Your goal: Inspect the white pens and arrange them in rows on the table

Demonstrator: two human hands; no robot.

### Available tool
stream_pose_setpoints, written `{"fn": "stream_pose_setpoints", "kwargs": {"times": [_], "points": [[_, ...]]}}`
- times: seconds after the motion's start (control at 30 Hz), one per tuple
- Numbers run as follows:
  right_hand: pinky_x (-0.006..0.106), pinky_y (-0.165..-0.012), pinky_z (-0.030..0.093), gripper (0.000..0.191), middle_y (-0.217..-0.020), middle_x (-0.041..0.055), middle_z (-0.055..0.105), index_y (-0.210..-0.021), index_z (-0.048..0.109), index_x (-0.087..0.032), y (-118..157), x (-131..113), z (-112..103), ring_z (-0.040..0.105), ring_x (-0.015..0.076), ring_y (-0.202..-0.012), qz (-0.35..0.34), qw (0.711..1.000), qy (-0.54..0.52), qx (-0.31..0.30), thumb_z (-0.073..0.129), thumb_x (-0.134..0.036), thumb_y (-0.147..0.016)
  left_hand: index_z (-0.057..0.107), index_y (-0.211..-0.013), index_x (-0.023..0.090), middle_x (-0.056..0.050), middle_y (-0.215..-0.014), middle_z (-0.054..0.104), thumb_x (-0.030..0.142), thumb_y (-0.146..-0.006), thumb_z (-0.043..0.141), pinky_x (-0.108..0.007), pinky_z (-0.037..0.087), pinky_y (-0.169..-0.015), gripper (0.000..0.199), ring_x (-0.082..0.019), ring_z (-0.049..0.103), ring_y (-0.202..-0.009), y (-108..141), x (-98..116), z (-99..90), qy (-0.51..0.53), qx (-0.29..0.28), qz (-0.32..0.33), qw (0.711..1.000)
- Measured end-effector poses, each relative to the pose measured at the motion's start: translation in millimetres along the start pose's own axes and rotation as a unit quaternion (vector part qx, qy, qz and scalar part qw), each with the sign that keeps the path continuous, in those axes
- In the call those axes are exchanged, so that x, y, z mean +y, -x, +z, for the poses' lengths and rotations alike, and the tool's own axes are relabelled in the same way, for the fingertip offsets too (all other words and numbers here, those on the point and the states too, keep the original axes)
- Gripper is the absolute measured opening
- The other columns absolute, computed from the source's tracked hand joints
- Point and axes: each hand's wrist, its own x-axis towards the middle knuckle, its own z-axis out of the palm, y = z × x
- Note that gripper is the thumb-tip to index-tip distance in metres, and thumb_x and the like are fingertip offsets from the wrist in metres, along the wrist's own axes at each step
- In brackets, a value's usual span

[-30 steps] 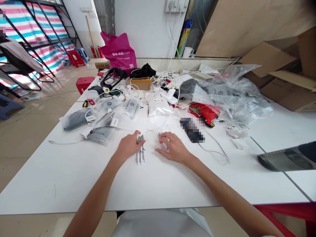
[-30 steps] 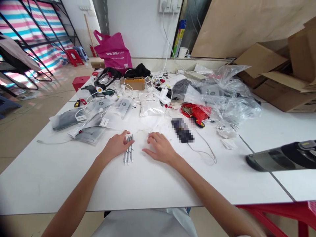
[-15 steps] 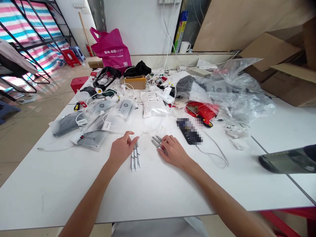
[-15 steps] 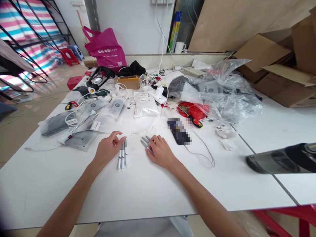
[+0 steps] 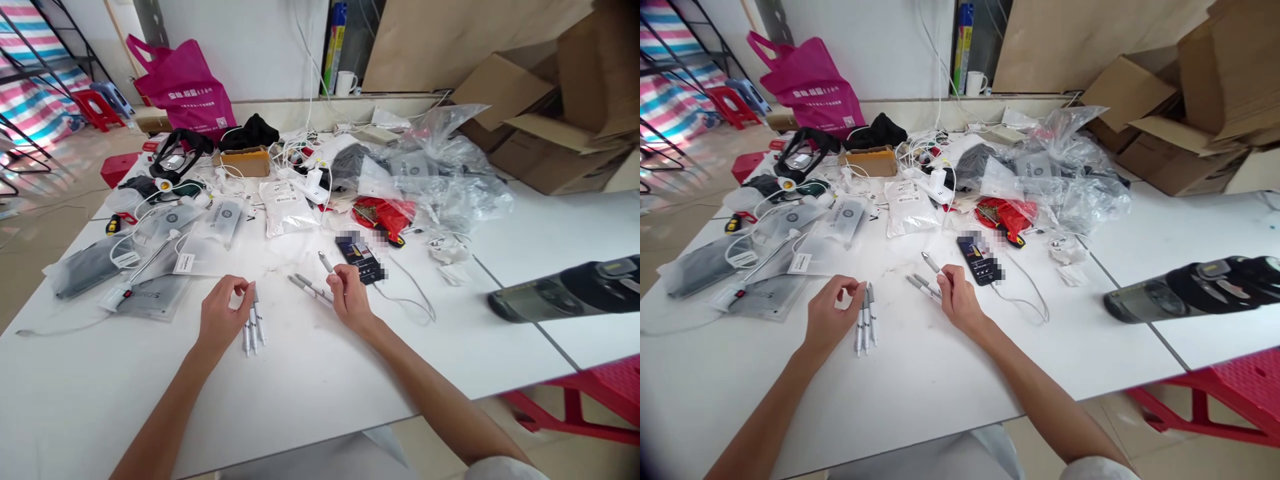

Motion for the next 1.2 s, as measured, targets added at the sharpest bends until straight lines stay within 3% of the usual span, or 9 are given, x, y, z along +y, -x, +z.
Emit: {"fn": "stream_pose_setpoints", "kwargs": {"times": [0.2, 0.3, 0.43, 0.53, 0.6, 0.73, 0.8, 1.0, 1.2], "points": [[0.028, -0.055, 0.028, 0.03, -0.07, -0.0058, 0.047, -0.103, 0.048, -0.025, -4.1, -18.4, -3.8, 0.037, 0.0119, -0.055, 0.045, 0.996, -0.061, -0.054, 0.05, -0.054, -0.107, 0.075, -0.11, 0.027, -0.006, -0.113, 0.079, 0.033, -0.101, 0.064, -0.038, 0.054, -0.1, 0.015, -0.023, 0.072, -0.111, -0.5, 12.5, -6.2, 0.145, -0.067, -0.036, 0.987], [0.027, -0.054, 0.027, 0.041, -0.064, -0.0067, 0.042, -0.098, 0.055, -0.023, -0.2, -31.6, 0.6, 0.033, 0.0111, -0.054, 0.089, 0.965, -0.176, -0.173, 0.047, -0.062, -0.107, 0.07, -0.136, 0.029, -0.008, -0.136, 0.075, 0.043, -0.104, 0.062, -0.044, 0.044, -0.121, 0.036, -0.027, 0.062, -0.139, -0.3, 32.2, -5.7, 0.32, -0.159, -0.152, 0.922], [0.025, -0.046, 0.023, 0.052, -0.056, -0.0127, 0.026, -0.088, 0.053, -0.023, 1.3, -56.9, 11.7, 0.018, 0.0074, -0.044, 0.236, 0.814, -0.436, -0.301, 0.05, -0.073, -0.102, 0.066, -0.144, 0.026, -0.014, -0.146, 0.069, 0.054, -0.102, 0.062, -0.051, 0.044, -0.121, 0.051, -0.033, 0.059, -0.143, -5.7, 60.2, 5.2, 0.582, -0.192, -0.257, 0.748], [0.024, -0.045, 0.019, 0.052, -0.058, -0.0138, 0.023, -0.086, 0.052, -0.023, -4.0, -73.2, 19.8, 0.011, 0.0056, -0.043, 0.307, 0.728, -0.505, -0.347, 0.054, -0.073, -0.1, 0.074, -0.13, 0.025, -0.012, -0.135, 0.075, 0.05, -0.096, 0.073, -0.049, 0.049, -0.115, 0.042, -0.031, 0.068, -0.131, -11.6, 67.2, 14.9, 0.617, -0.156, -0.307, 0.708], [0.024, -0.044, 0.02, 0.052, -0.058, -0.0134, 0.023, -0.085, 0.051, -0.023, -7.3, -76.7, 26.9, 0.011, 0.0058, -0.043, 0.301, 0.745, -0.487, -0.342, 0.054, -0.073, -0.1, 0.078, -0.116, 0.024, -0.009, -0.117, 0.08, 0.048, -0.091, 0.079, -0.046, 0.055, -0.104, 0.035, -0.028, 0.076, -0.112, -13.1, 62.9, 20.5, 0.612, -0.109, -0.323, 0.714], [0.028, -0.05, 0.029, 0.053, -0.058, -0.0079, 0.035, -0.084, 0.056, -0.024, -4.0, -63.8, 43.5, 0.029, 0.0114, -0.048, 0.141, 0.916, -0.278, -0.253, 0.046, -0.071, -0.103, 0.078, -0.093, 0.019, -0.009, -0.096, 0.081, 0.044, -0.083, 0.086, -0.041, 0.058, -0.078, 0.028, -0.022, 0.072, -0.079, -9.2, 46.4, 27.4, 0.563, -0.045, -0.333, 0.755], [0.03, -0.055, 0.031, 0.047, -0.062, -0.0044, 0.043, -0.087, 0.059, -0.024, 2.6, -52.7, 48.6, 0.037, 0.0141, -0.054, 0.061, 0.96, -0.158, -0.222, 0.043, -0.063, -0.108, 0.072, -0.084, 0.019, -0.007, -0.089, 0.079, 0.04, -0.075, 0.092, -0.038, 0.056, -0.073, 0.03, -0.02, 0.069, -0.074, -6.0, 42.4, 27.3, 0.52, -0.02, -0.342, 0.783], [0.031, -0.056, 0.03, 0.036, -0.065, -0.0036, 0.043, -0.093, 0.056, -0.025, 19.0, -36.2, 49.6, 0.038, 0.0159, -0.055, 0.031, 0.971, -0.125, -0.201, 0.039, -0.051, -0.112, 0.067, -0.127, 0.026, -0.012, -0.135, 0.072, 0.043, -0.084, 0.086, -0.038, 0.056, -0.089, 0.05, -0.028, 0.07, -0.118, -2.5, 52.2, 20.2, 0.551, -0.106, -0.29, 0.776], [0.031, -0.055, 0.029, 0.04, -0.064, -0.0034, 0.042, -0.093, 0.059, -0.024, 21.0, -38.0, 49.5, 0.038, 0.0149, -0.056, 0.064, 0.966, -0.155, -0.197, 0.04, -0.054, -0.111, 0.074, -0.119, 0.021, -0.008, -0.093, 0.077, 0.046, -0.087, 0.083, -0.034, 0.054, -0.078, 0.042, -0.022, 0.07, -0.085, -5.5, 43.5, 17.0, 0.519, -0.119, -0.299, 0.792]]}}
